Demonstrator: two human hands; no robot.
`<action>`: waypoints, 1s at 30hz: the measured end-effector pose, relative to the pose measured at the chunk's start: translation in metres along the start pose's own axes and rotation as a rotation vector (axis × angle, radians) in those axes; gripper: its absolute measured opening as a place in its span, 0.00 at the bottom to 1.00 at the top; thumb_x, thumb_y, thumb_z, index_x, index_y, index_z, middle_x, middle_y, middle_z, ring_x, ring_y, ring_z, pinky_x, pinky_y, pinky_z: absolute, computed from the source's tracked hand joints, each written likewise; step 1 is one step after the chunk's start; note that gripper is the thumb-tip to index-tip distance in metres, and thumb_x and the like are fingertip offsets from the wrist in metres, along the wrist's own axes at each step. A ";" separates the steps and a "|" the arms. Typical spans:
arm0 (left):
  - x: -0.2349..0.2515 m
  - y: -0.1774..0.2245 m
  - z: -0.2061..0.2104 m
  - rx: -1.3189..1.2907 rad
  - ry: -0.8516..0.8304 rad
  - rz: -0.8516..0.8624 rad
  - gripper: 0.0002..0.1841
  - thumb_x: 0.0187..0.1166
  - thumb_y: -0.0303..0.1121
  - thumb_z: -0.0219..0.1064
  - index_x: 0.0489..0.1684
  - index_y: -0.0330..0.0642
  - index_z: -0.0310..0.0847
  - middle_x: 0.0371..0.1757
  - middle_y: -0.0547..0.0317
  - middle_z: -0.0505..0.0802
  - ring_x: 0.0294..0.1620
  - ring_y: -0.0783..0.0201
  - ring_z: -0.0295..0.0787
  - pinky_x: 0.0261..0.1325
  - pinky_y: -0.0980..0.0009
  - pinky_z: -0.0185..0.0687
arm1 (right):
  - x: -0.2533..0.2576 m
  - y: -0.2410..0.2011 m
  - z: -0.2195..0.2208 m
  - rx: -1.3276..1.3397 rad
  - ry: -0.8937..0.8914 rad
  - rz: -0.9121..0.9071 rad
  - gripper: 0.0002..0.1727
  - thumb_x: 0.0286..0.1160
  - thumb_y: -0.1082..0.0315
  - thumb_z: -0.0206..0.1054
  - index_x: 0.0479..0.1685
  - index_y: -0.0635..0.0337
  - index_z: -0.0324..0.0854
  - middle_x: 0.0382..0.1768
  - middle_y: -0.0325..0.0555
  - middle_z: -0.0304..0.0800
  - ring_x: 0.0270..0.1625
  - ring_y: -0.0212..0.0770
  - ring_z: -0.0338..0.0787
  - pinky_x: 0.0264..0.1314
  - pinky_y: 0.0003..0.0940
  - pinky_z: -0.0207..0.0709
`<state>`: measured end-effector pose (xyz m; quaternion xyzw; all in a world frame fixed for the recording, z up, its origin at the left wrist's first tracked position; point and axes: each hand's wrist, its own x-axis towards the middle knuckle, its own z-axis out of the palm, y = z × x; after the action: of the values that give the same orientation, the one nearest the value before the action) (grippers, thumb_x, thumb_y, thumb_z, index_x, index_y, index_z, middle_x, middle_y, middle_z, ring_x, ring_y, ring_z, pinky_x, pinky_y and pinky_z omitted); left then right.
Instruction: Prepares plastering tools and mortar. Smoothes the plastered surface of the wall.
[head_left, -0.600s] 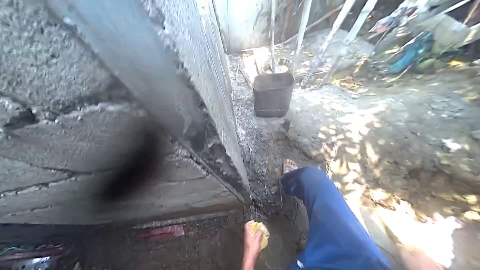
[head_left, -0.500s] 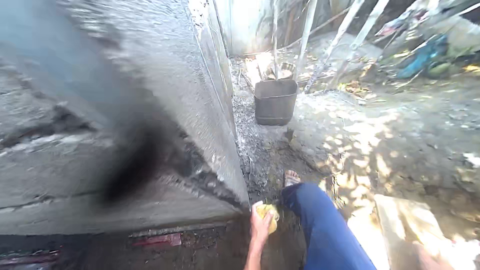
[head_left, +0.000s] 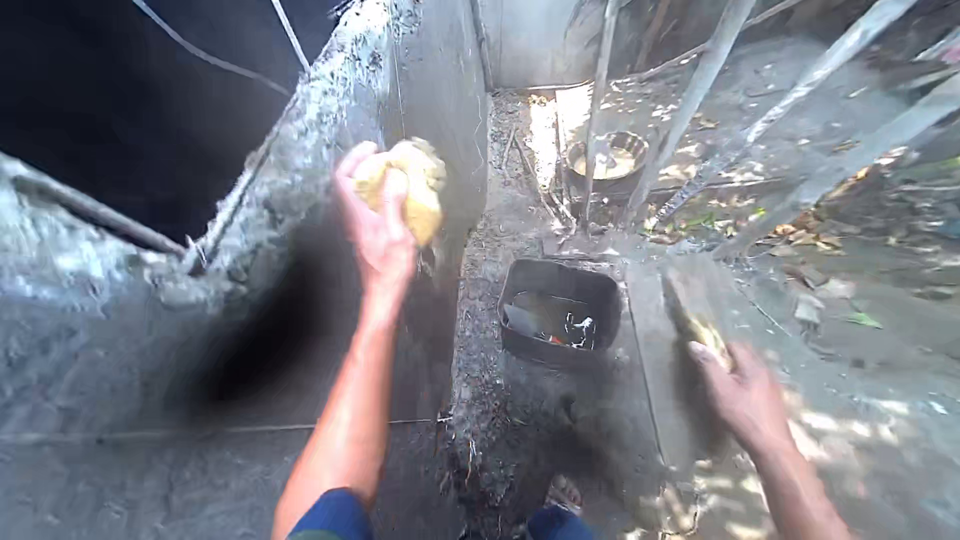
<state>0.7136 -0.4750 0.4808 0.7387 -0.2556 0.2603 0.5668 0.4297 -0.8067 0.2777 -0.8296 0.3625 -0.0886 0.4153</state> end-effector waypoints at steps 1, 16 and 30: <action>0.034 0.003 -0.008 0.029 0.044 -0.014 0.28 0.87 0.35 0.58 0.81 0.28 0.58 0.73 0.46 0.81 0.71 0.61 0.82 0.74 0.61 0.82 | 0.015 -0.026 -0.003 -0.002 -0.040 -0.006 0.34 0.83 0.38 0.59 0.68 0.62 0.80 0.51 0.69 0.88 0.54 0.68 0.89 0.57 0.75 0.77; 0.236 -0.001 -0.064 0.084 0.387 -0.318 0.27 0.90 0.39 0.57 0.82 0.32 0.60 0.69 0.45 0.84 0.65 0.61 0.86 0.69 0.62 0.85 | 0.110 -0.167 0.036 -0.258 -0.538 0.236 0.35 0.88 0.42 0.56 0.79 0.62 0.73 0.66 0.68 0.86 0.71 0.66 0.85 0.75 0.66 0.73; 0.265 -0.114 -0.024 0.214 0.536 -0.400 0.20 0.89 0.31 0.57 0.78 0.39 0.69 0.69 0.52 0.86 0.69 0.60 0.85 0.72 0.57 0.83 | 0.225 -0.137 0.153 -0.448 -0.822 0.446 0.34 0.89 0.41 0.54 0.72 0.65 0.79 0.64 0.69 0.87 0.66 0.66 0.88 0.70 0.66 0.78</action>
<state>0.9823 -0.4473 0.5840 0.7348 0.0810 0.3542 0.5727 0.7330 -0.8090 0.2484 -0.7670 0.3474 0.4151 0.3445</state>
